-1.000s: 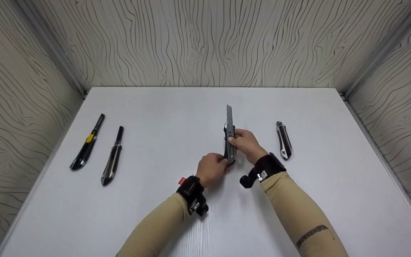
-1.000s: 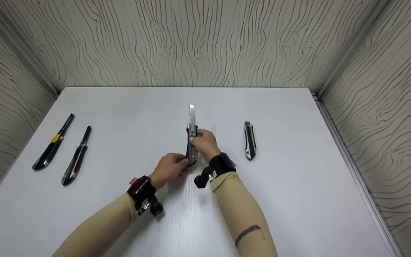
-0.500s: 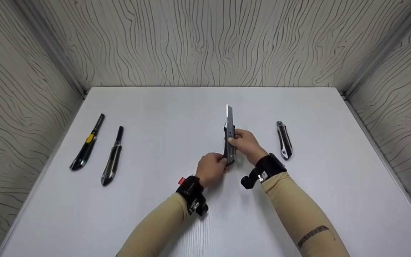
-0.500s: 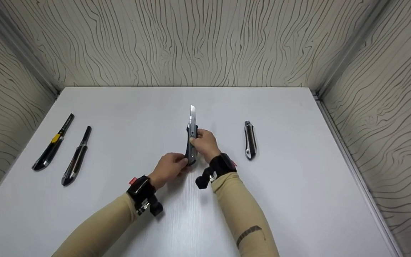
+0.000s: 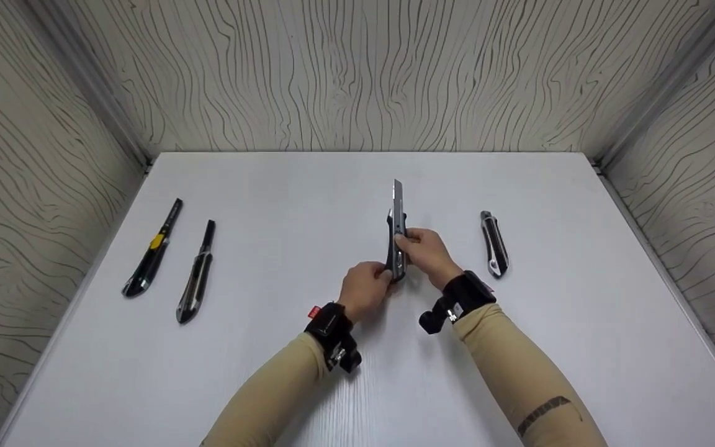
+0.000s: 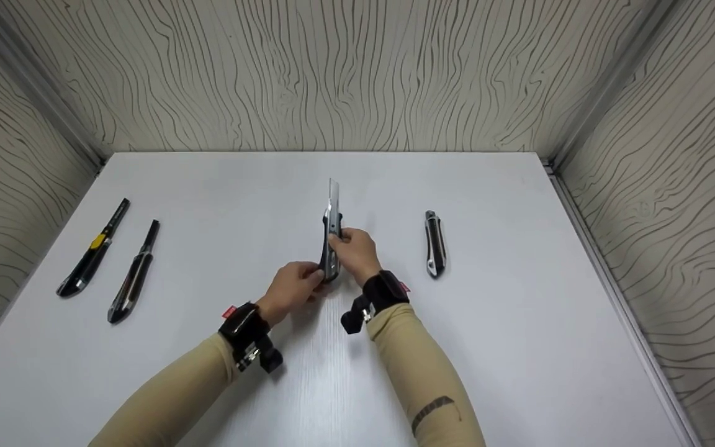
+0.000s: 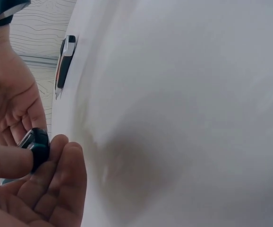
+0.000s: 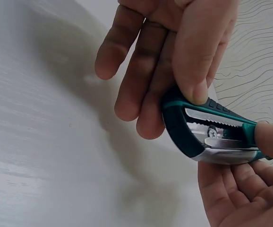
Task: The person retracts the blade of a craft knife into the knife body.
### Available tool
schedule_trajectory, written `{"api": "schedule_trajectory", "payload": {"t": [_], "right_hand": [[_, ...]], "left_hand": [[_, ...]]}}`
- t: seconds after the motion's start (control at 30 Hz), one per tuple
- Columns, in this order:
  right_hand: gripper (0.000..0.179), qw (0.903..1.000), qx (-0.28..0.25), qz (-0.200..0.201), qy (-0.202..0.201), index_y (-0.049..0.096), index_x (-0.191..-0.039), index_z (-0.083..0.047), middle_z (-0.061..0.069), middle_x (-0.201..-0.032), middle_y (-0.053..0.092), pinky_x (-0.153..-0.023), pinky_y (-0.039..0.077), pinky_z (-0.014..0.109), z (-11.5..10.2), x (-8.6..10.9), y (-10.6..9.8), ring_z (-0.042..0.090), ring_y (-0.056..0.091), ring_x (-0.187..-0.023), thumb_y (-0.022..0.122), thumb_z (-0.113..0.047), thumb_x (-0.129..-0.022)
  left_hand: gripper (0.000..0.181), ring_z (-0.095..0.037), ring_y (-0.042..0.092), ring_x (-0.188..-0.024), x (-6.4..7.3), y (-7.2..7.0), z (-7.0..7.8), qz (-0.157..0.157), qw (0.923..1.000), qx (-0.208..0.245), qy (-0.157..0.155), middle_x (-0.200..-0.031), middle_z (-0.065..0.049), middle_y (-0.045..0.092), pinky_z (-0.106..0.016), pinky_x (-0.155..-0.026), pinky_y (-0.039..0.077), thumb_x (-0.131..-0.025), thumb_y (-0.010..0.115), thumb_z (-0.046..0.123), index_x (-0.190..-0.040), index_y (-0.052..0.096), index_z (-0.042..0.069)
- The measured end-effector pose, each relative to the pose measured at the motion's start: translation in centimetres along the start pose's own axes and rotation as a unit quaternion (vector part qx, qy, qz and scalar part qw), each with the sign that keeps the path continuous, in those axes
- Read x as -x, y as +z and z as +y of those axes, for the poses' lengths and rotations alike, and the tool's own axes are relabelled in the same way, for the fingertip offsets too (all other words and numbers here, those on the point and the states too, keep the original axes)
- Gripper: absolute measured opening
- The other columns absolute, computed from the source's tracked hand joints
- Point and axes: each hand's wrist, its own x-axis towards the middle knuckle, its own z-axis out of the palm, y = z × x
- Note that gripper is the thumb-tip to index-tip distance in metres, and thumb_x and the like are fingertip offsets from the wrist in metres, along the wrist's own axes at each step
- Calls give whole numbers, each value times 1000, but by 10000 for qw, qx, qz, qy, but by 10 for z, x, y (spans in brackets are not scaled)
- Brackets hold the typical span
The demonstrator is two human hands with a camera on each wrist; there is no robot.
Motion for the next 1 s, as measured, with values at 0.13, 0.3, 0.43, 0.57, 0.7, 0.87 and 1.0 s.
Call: {"api": "schedule_trajectory", "payload": {"t": [0.13, 0.3, 0.43, 0.57, 0.7, 0.87, 1.0], "right_hand": [[36, 10000, -46, 2, -26, 61, -119, 4, 6, -96, 67, -71, 51, 24, 1, -1, 1, 11, 62, -76, 54, -26, -100], [34, 9997, -160, 142, -86, 64, -115, 3, 1, -88, 65, -68, 50, 22, 0, -2, 2, 10, 59, -75, 56, -26, -99], [33, 9994, -126, 306, -62, 65, -115, 3, 1, -89, 66, -68, 48, 21, -3, -3, 2, 11, 56, -78, 58, -25, -98], [35, 9995, -45, 319, -6, 64, -116, 3, 2, -92, 64, -70, 47, 22, -4, -4, 2, 11, 56, -81, 57, -26, -98], [33, 9995, -71, 281, 105, 65, -115, 2, 1, -88, 61, -70, 47, 22, -2, -5, 3, 13, 55, -80, 57, -26, -98], [32, 9993, -124, 251, 243, 64, -117, 0, 0, -88, 60, -70, 48, 22, -4, -4, 2, 11, 55, -77, 57, -25, -99], [32, 9991, -181, 247, 303, 63, -118, 1, 1, -90, 61, -70, 49, 23, -5, -3, 2, 11, 55, -77, 56, -24, -99]], "left_hand": [[23, -14, 55, -74, 0, 0, 0, -13, 9999, 129, 27, -78, 0, 67, -27, -69, 42, -97, 54, 21, -90, 73, 11], [23, -10, 54, -62, 1, 4, 0, 68, 9990, 447, -40, -72, 0, 67, -23, -57, 42, -97, 53, 22, -92, 73, 10], [27, -9, 52, -51, 2, 8, 1, -11, 9946, 989, -302, -74, -8, 70, -22, -46, 42, -99, 51, 23, -97, 72, 5], [32, -9, 52, -51, 4, 11, 2, -95, 9899, 1350, -418, -75, -12, 69, -22, -45, 42, -100, 48, 23, -94, 71, 1], [32, -9, 52, -50, 4, 12, 2, -99, 9877, 1492, -450, -75, -14, 69, -21, -46, 42, -99, 48, 21, -91, 72, 0], [30, -8, 51, -50, 4, 12, 2, -56, 9888, 1397, -522, -76, -13, 70, -20, -47, 41, -98, 49, 20, -92, 72, 1], [30, -8, 50, -50, 5, 12, 1, 25, 9908, 1266, -478, -76, -13, 70, -20, -47, 39, -99, 49, 21, -93, 72, 2]]}}
